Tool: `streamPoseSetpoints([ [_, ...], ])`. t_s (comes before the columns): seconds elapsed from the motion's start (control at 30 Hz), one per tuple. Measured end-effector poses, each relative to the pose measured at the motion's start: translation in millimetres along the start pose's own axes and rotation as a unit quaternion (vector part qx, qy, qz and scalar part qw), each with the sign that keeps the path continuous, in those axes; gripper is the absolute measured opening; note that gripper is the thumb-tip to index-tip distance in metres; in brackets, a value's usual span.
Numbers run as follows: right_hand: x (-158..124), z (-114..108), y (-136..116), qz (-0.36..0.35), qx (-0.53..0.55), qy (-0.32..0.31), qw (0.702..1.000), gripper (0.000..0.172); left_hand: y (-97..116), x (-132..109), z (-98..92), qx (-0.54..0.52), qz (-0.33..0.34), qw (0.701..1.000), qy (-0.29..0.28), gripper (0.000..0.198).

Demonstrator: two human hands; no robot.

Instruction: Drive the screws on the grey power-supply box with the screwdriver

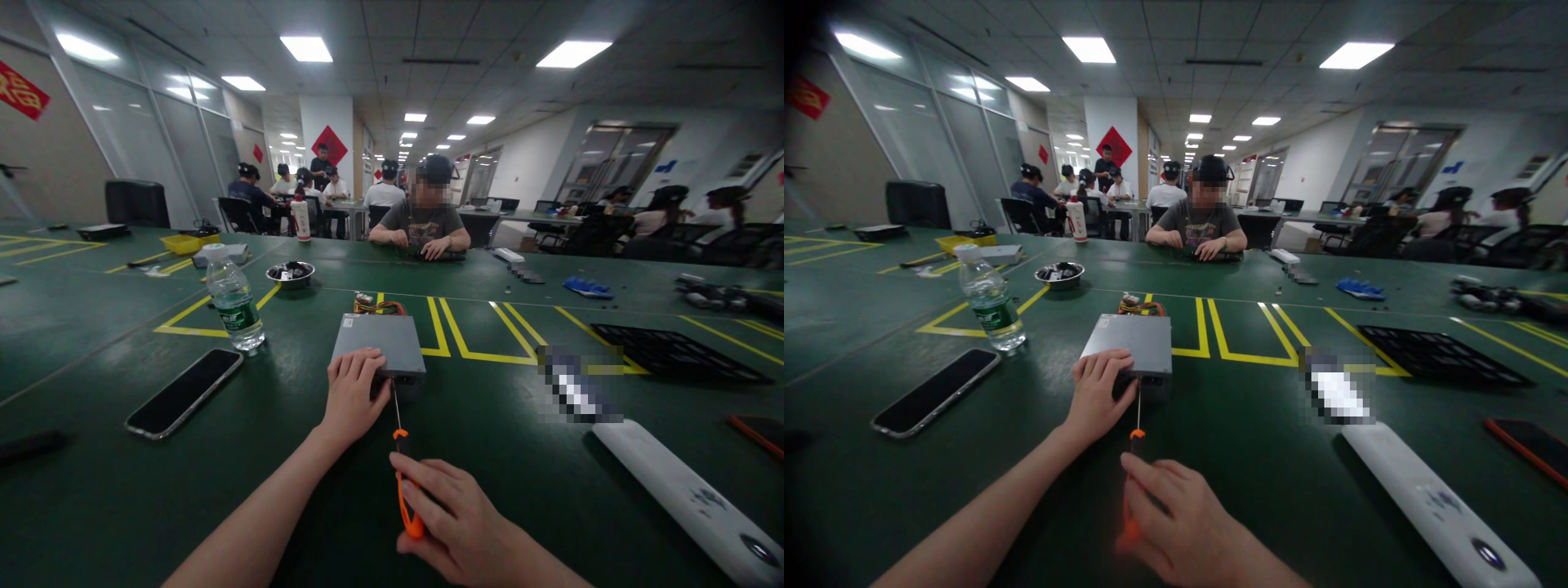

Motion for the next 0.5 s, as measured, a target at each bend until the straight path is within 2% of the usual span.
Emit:
streamPoseSetpoints([
  [0.17,4.0,-0.3,1.2,0.041,0.026,-0.025,0.999,0.036,0.1,0.0,-0.6,0.003,-0.001,1.000,0.000,0.023],
  [0.3,7.9,0.0,-0.8,0.019,0.011,-0.062,0.998,0.033,-0.2,0.0,0.0,0.001,-0.002,1.000,-0.003,0.023],
  [0.5,1.9,-1.9,1.1,0.010,0.008,0.007,1.000,0.031,-0.6,0.2,-0.8,0.001,0.000,1.000,-0.001,0.023],
])
Point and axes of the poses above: each hand's wrist, its own x-axis towards the middle knuckle, its own z-axis out of the palm, y = z × x, the point moved 5 cm from there along x, towards the middle knuckle, and after that the axes turned 2 degrees about -x, right-handed, at the moved point
